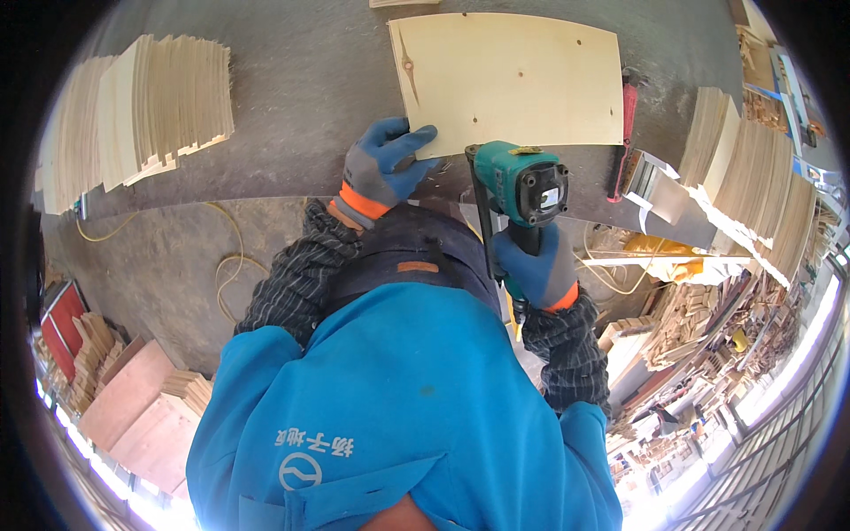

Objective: Assembling wooden boards using a pneumatic nail gun to create boxes or drawers.

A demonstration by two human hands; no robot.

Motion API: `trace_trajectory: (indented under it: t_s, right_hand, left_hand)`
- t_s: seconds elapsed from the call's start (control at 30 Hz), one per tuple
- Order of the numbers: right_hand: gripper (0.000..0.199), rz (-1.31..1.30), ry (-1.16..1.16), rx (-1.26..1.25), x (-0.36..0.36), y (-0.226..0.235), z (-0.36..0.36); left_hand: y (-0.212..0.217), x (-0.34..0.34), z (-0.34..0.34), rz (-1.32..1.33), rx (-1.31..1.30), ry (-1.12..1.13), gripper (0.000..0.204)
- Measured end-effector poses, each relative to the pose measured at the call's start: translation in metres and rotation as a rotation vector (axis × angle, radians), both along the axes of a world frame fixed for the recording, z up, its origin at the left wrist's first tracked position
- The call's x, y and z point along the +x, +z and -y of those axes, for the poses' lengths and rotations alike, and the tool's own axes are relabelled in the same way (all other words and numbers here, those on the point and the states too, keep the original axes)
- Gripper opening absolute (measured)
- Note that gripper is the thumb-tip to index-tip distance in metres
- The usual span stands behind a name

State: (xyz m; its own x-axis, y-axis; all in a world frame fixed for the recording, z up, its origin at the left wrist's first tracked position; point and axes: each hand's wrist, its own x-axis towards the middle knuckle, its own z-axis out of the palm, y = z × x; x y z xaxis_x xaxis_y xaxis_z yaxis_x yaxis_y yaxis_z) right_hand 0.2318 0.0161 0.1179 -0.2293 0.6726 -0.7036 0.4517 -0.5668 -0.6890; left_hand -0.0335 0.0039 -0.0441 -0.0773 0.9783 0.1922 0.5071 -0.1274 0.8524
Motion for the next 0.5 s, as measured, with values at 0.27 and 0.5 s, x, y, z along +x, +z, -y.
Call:
trace_trajectory:
  t_s: [0.27, 0.5]
  right_hand:
    - [0.013, -0.005, -0.107, 0.042, 0.027, 0.004, -0.005]
    - [0.057, -0.01, -0.152, 0.03, 0.033, -0.004, -0.011]
  left_hand:
    - [-0.003, 0.003, 0.0, -0.003, 0.088, 0.074, 0.047]
    - [-0.004, 0.004, 0.0, -0.032, 0.05, 0.039, 0.049]
